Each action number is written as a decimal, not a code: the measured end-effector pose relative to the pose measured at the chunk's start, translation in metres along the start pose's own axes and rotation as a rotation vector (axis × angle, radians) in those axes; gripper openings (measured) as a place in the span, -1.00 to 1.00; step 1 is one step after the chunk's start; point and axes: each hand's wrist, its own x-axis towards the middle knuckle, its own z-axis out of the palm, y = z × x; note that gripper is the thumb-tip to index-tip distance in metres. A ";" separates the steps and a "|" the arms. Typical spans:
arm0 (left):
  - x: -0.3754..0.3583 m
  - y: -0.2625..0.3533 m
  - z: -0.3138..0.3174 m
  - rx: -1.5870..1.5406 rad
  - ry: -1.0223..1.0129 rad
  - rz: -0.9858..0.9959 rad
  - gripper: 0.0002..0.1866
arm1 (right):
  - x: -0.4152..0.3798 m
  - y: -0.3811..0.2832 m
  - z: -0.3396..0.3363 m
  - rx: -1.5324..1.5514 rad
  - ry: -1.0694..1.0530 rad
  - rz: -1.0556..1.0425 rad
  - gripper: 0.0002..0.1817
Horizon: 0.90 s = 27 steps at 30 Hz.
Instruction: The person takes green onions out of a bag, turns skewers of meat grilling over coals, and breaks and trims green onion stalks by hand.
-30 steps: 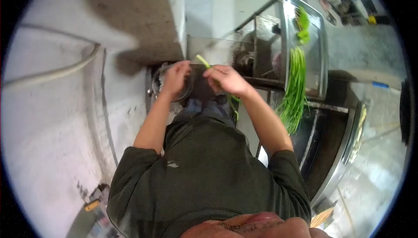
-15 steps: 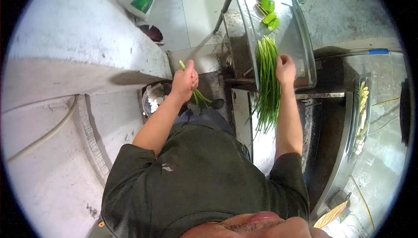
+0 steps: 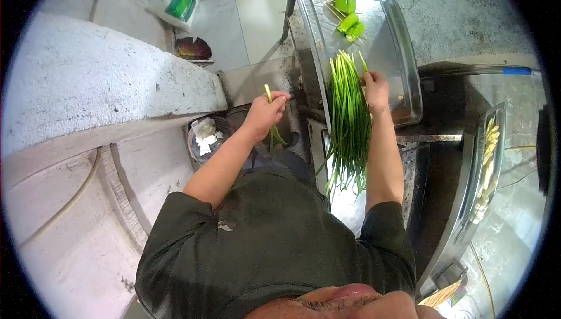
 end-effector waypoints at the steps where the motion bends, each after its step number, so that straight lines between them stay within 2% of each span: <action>1: 0.001 0.002 0.002 0.025 -0.018 0.002 -0.83 | -0.003 -0.003 -0.004 0.025 -0.004 0.015 -0.66; 4: 0.012 0.007 0.016 0.127 -0.058 0.025 -0.83 | -0.020 -0.026 -0.018 0.170 -0.026 0.042 -0.71; 6: 0.019 0.008 0.030 0.122 -0.143 0.118 -0.82 | -0.041 -0.054 -0.024 0.331 -0.051 0.022 -0.77; 9: 0.025 0.013 0.050 0.097 -0.291 0.163 -0.78 | -0.073 -0.088 -0.031 0.314 -0.120 -0.072 -0.77; 13: 0.016 0.035 0.079 0.212 -0.249 0.354 -0.81 | -0.118 -0.130 -0.020 0.333 -0.144 -0.147 -0.80; 14: 0.017 0.033 0.080 0.232 -0.243 0.478 -0.82 | -0.126 -0.136 -0.018 0.275 -0.164 -0.192 -0.80; 15: 0.011 0.037 0.080 0.158 -0.287 0.467 -0.82 | -0.135 -0.143 -0.012 0.302 -0.167 -0.178 -0.80; 17: -0.003 0.045 0.073 0.052 -0.360 0.443 -0.83 | -0.157 -0.160 0.003 0.356 -0.173 -0.146 -0.80; 20: -0.016 0.046 0.047 -0.027 -0.445 0.490 -0.83 | -0.180 -0.177 0.022 0.251 -0.177 -0.180 -0.79; 27: -0.061 0.057 -0.020 0.025 -0.419 0.576 -0.83 | -0.233 -0.209 0.073 0.094 -0.170 -0.293 -0.77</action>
